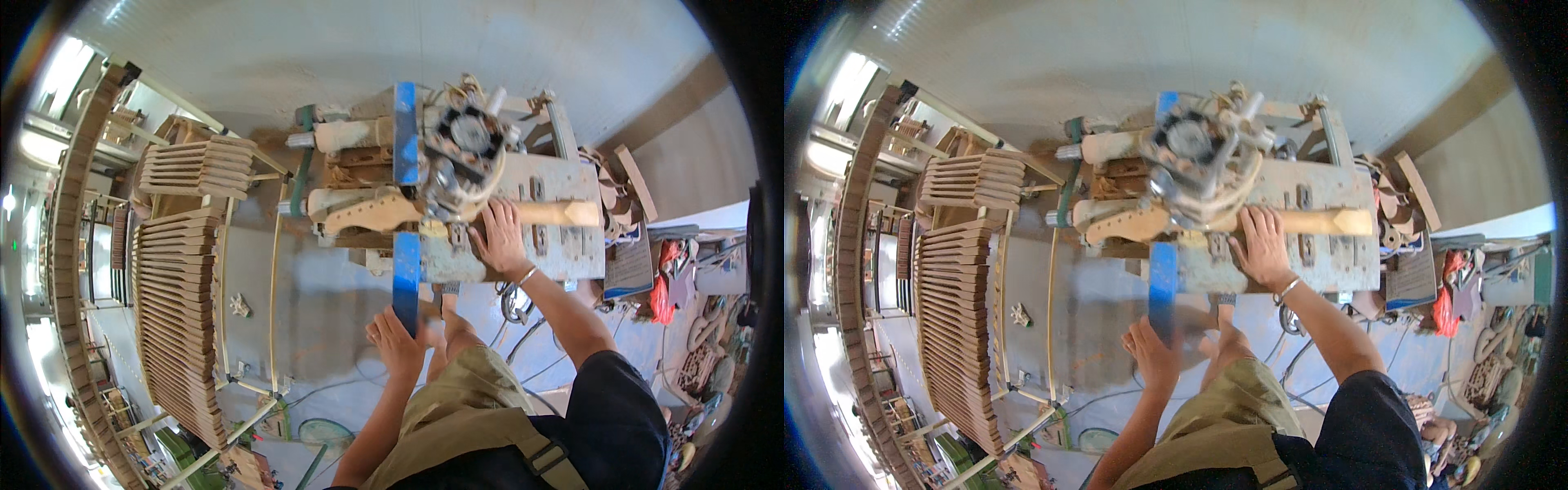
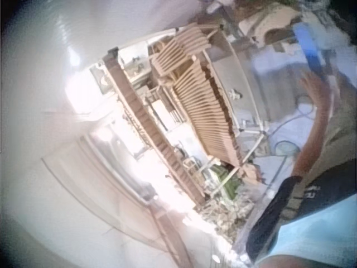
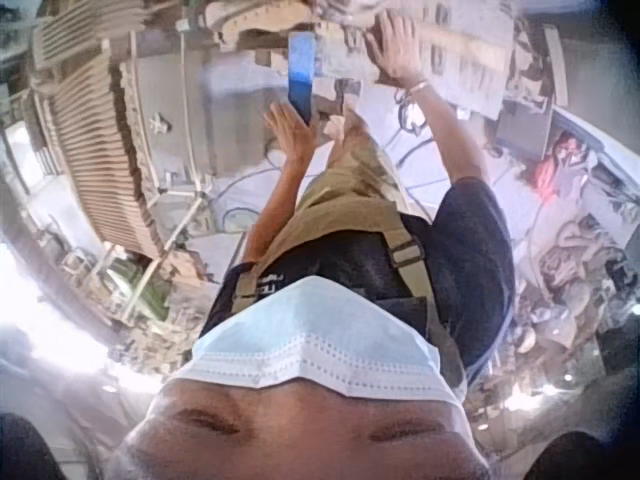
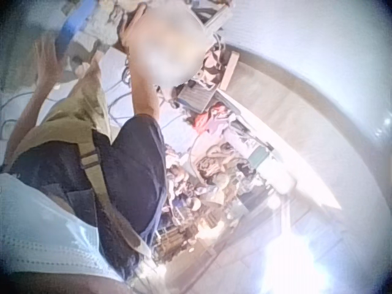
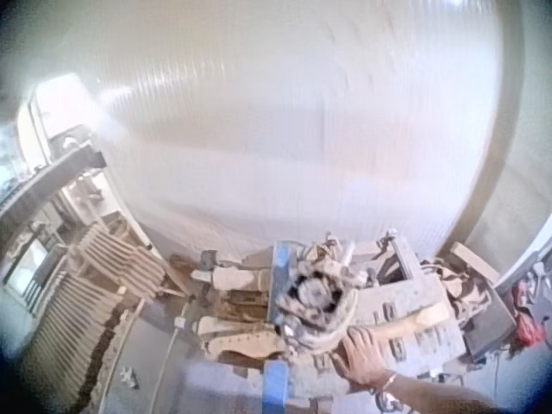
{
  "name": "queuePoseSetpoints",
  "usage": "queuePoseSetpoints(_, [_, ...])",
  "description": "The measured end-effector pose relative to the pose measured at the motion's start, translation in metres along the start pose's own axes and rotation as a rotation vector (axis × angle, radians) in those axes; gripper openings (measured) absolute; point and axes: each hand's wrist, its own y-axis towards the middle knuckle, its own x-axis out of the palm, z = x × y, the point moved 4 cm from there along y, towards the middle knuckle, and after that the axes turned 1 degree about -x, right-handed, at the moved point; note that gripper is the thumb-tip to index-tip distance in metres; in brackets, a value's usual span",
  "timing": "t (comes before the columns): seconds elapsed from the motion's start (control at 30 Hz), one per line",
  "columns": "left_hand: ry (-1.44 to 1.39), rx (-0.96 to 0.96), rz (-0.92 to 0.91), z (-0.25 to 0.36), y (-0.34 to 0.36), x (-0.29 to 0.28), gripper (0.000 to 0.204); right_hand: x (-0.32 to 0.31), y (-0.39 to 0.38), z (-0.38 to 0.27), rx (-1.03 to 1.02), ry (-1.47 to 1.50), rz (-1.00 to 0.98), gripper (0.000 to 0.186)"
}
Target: The person repeatedly picks up wooden pieces from a vertical rack and places them onto a shaping machine. They use a blue push block to guide the wood through the machine, then return the shaped pieces to the rack. This cycle is performed multiple times throughout the video.
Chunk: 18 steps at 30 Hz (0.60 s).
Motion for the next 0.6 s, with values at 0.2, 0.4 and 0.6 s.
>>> queuePoseSetpoints(0.2, [0.041,0.031,-0.043,0.003,-0.001,-0.012,0.08,-0.003,0.0,-0.01,0.013,0.01,-0.022,0.061])
queuePoseSetpoints(0.4, [0.008,-0.04,-0.088,0.005,0.013,0.002,0.083,0.015,0.006,0.01,0.049,0.057,-0.127,0.049])
queuePoseSetpoints(0.6, [-0.074,-0.065,-0.131,0.016,0.042,0.009,0.079,0.034,0.026,0.039,0.028,0.047,-0.107,0.049])
